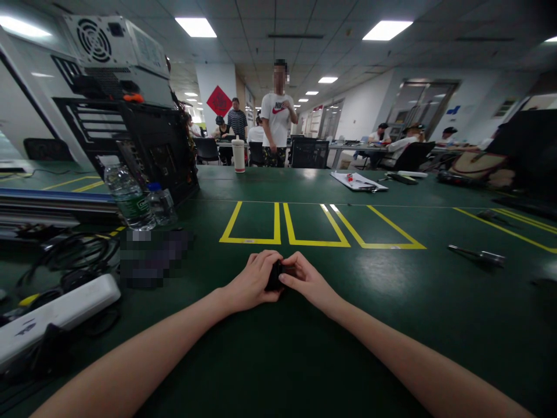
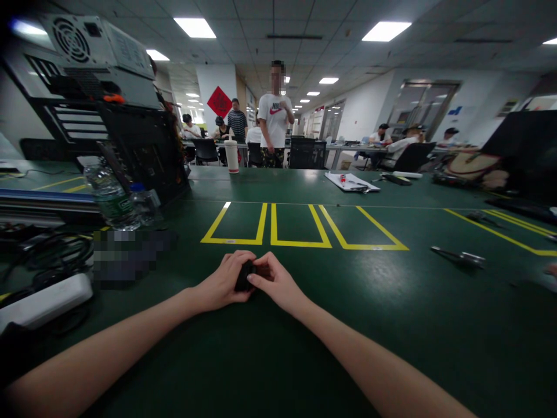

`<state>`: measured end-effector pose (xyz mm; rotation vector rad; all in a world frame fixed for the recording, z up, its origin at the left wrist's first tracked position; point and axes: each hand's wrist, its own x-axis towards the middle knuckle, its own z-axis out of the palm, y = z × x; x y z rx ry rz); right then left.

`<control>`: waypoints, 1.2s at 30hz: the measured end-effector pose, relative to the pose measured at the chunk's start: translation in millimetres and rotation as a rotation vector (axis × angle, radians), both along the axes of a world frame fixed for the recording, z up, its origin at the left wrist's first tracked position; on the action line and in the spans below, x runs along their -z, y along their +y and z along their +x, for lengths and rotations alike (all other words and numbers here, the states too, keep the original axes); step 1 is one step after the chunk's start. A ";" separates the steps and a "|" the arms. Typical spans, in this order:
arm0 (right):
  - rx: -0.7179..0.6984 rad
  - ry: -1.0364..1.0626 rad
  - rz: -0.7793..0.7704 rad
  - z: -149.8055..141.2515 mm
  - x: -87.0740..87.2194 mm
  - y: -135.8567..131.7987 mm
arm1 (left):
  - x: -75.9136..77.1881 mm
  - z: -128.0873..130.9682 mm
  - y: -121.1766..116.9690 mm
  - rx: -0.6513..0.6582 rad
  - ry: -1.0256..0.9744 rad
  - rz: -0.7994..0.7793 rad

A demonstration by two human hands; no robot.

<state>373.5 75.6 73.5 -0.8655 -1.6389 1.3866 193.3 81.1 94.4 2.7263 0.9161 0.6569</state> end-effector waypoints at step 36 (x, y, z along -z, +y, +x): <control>-0.010 0.051 0.024 0.4 3.3 -1.2 | 4.2 0.6 4.3 -0.003 -0.012 -0.025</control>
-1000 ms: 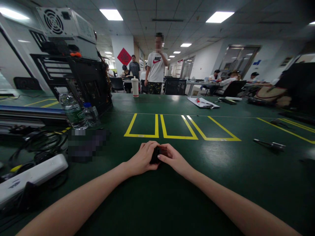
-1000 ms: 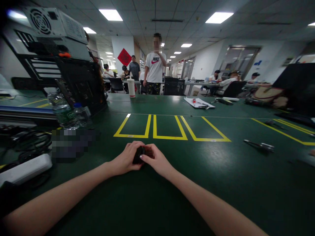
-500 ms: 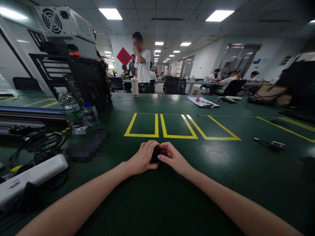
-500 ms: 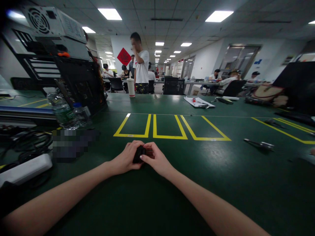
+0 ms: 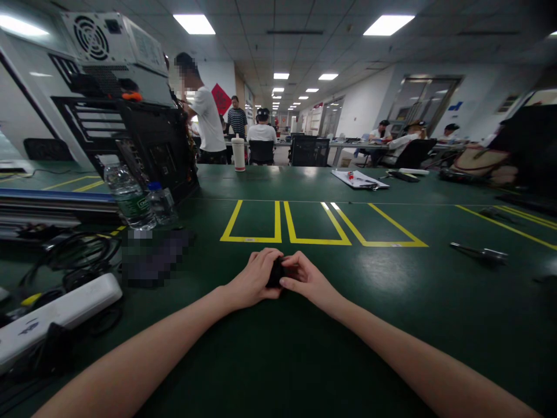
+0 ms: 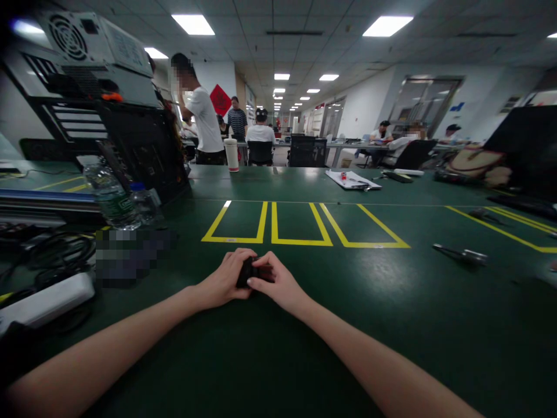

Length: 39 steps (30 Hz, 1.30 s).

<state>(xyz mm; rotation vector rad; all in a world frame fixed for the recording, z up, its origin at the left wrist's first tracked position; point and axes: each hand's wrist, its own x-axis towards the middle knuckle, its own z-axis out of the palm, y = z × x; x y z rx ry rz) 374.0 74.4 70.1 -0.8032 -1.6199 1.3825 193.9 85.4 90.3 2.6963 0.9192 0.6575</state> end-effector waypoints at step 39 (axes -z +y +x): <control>0.019 -0.048 -0.006 -0.2 -7.1 -3.0 | -1.2 0.6 -1.0 -0.017 -0.021 -0.041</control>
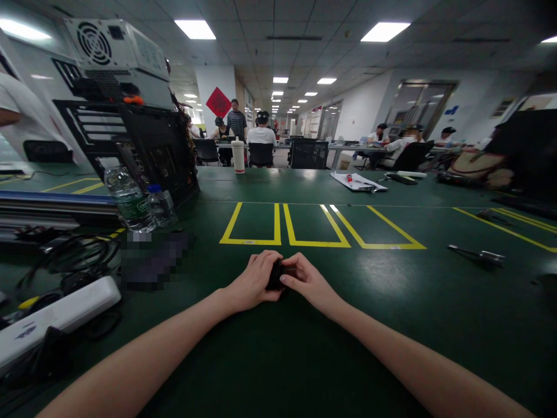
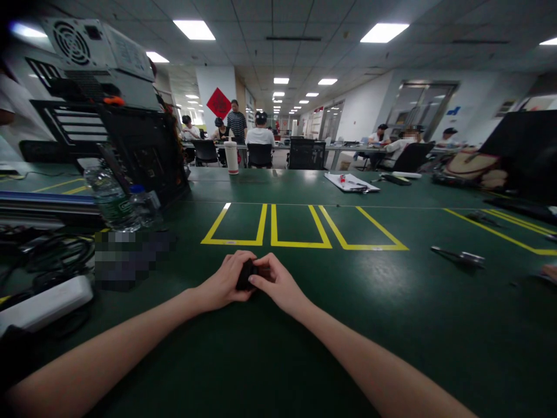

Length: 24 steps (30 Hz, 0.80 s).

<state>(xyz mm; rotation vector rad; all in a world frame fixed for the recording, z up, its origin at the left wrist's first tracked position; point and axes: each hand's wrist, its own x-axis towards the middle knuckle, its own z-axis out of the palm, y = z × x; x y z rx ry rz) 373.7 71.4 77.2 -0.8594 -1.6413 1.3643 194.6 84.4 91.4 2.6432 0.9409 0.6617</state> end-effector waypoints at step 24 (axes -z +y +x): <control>0.087 -0.123 0.124 -4.4 0.6 -7.6 | -3.9 1.5 0.7 0.006 -0.003 -0.014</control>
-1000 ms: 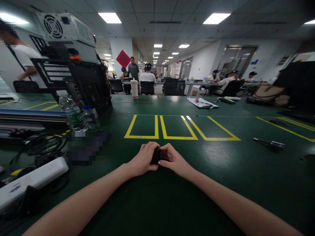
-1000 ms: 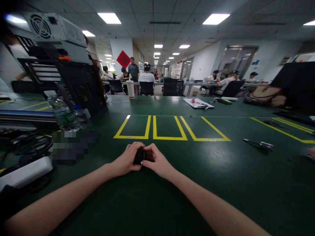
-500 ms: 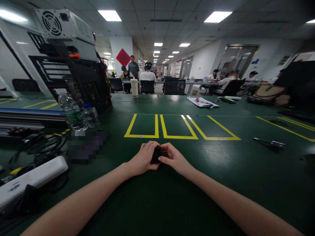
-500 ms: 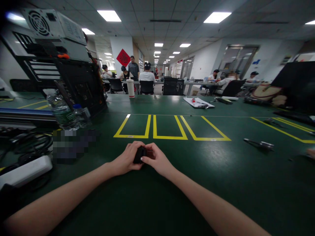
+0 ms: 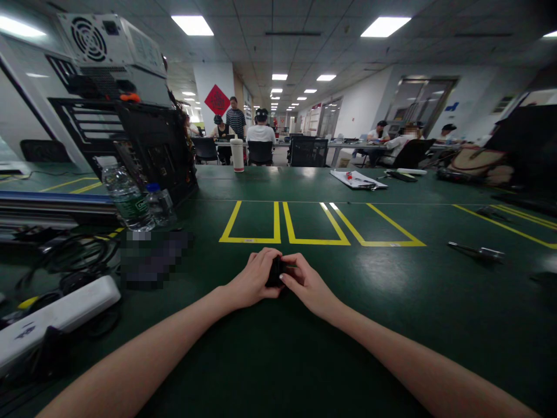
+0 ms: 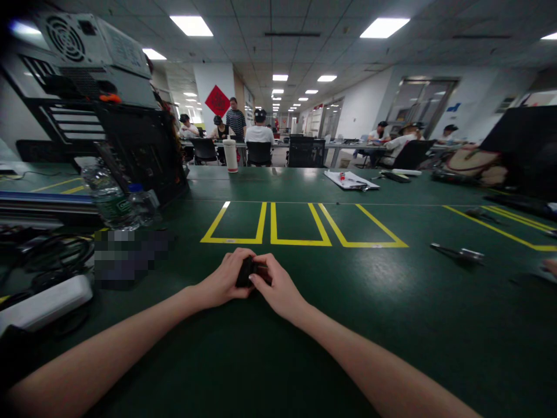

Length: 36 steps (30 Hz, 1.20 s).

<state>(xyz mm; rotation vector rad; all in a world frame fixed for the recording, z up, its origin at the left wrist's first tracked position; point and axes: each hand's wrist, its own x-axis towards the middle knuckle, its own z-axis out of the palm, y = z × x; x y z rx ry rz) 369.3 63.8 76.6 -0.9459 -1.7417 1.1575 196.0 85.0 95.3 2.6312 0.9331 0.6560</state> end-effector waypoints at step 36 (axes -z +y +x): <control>0.236 -0.744 0.260 19.2 2.6 18.6 | 21.5 1.1 20.1 -0.214 -0.141 -0.277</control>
